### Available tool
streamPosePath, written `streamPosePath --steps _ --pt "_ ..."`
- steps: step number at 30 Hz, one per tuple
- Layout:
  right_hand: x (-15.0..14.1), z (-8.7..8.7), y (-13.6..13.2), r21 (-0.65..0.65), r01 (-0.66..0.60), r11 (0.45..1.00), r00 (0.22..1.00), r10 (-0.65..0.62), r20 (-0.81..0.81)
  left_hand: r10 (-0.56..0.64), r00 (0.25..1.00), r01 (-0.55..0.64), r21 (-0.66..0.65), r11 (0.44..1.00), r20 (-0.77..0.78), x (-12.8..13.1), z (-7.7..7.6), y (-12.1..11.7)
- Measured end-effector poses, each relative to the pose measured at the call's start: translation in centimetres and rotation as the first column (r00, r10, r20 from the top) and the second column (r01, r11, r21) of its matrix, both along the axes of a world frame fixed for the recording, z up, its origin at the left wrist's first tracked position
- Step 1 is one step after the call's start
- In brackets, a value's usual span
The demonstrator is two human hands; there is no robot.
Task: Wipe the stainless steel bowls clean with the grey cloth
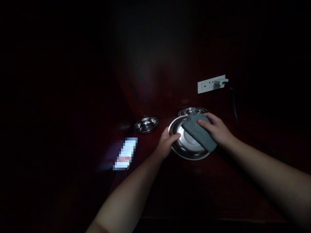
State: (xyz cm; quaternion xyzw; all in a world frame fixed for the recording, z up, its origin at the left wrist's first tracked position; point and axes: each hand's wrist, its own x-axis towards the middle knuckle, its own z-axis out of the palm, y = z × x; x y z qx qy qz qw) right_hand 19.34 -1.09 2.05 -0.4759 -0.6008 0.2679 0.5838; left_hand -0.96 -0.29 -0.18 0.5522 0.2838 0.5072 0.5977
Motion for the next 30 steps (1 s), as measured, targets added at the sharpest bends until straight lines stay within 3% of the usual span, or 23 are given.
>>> streamPosePath --steps 15,20,25,30 --pt "-0.1 0.7 -0.6 -0.018 -0.051 0.999 0.998 0.052 0.045 -0.055 0.998 0.055 -0.004 0.998 -0.004 -0.4 0.7 -0.2" --pt "-0.1 0.6 -0.4 0.007 -0.055 0.998 0.998 0.054 0.044 -0.066 0.996 0.064 0.035 0.997 0.062 -0.4 0.4 -0.2" --pt "0.0 0.0 0.4 -0.033 -0.014 0.999 0.996 0.011 -0.092 -0.007 0.958 0.011 -0.015 1.000 0.285 0.1 0.2 0.1" --pt "0.0 -0.3 0.7 -0.032 0.071 0.997 0.973 -0.076 -0.216 -0.095 0.954 0.140 -0.142 0.980 0.285 0.1 0.8 -0.4"
